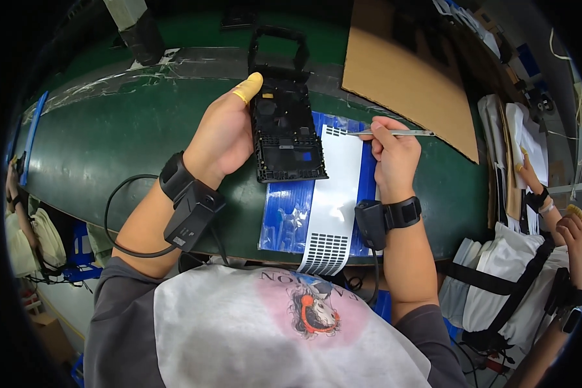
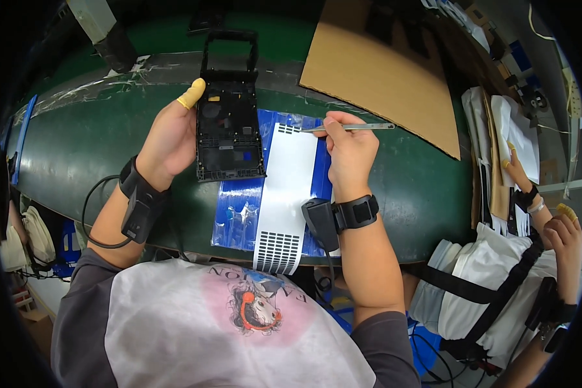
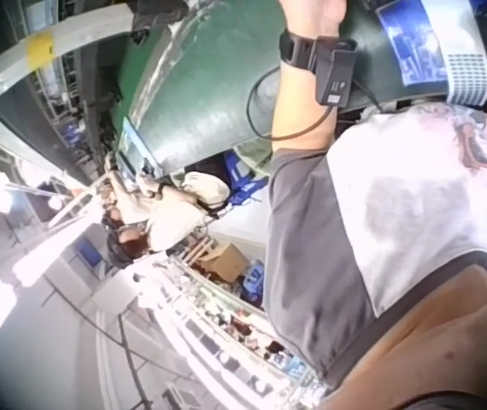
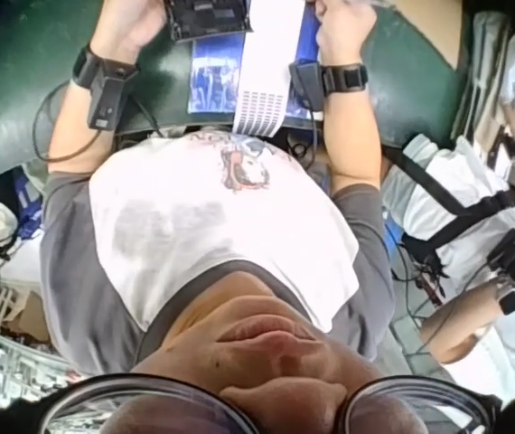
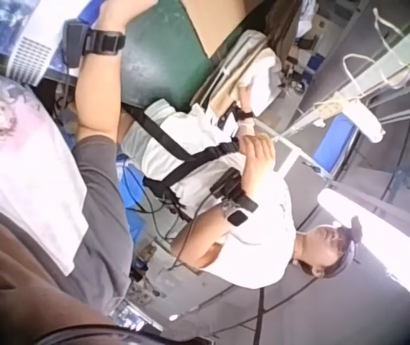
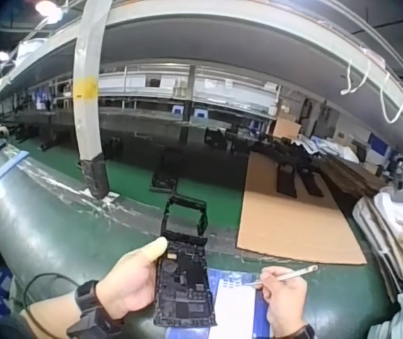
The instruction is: Using a metal tool to clean or adjust small features on black plastic components at a factory workbench.
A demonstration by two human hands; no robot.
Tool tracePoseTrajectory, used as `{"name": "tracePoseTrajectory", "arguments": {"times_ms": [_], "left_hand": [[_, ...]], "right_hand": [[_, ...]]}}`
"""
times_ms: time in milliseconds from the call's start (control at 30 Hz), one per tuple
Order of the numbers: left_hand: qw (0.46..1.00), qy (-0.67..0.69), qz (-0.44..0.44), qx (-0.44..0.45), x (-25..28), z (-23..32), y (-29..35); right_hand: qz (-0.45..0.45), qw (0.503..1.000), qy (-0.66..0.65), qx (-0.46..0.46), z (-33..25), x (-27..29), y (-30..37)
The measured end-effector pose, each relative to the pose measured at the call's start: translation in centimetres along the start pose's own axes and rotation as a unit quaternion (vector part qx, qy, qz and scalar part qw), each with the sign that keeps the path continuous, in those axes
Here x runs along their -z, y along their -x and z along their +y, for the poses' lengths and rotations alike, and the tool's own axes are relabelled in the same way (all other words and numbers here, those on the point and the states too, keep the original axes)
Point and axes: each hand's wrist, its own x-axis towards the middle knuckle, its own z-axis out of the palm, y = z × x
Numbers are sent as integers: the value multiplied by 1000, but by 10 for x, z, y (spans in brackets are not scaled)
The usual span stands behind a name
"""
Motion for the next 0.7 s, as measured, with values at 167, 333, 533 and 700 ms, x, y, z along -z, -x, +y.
{"name": "tracePoseTrajectory", "arguments": {"times_ms": [167,333,533,700], "left_hand": [[1000,-7,-1,-11,-4,-10,4],[997,-10,12,-69,-13,-28,11],[998,-8,-39,-56,-10,-32,11],[997,-5,-42,-63,-10,-31,13]], "right_hand": [[-50,996,-79,-9,-16,1,9],[-132,984,-120,2,-37,-24,44],[-170,984,-44,-10,-25,-33,62],[-176,984,-32,3,-24,-37,65]]}}
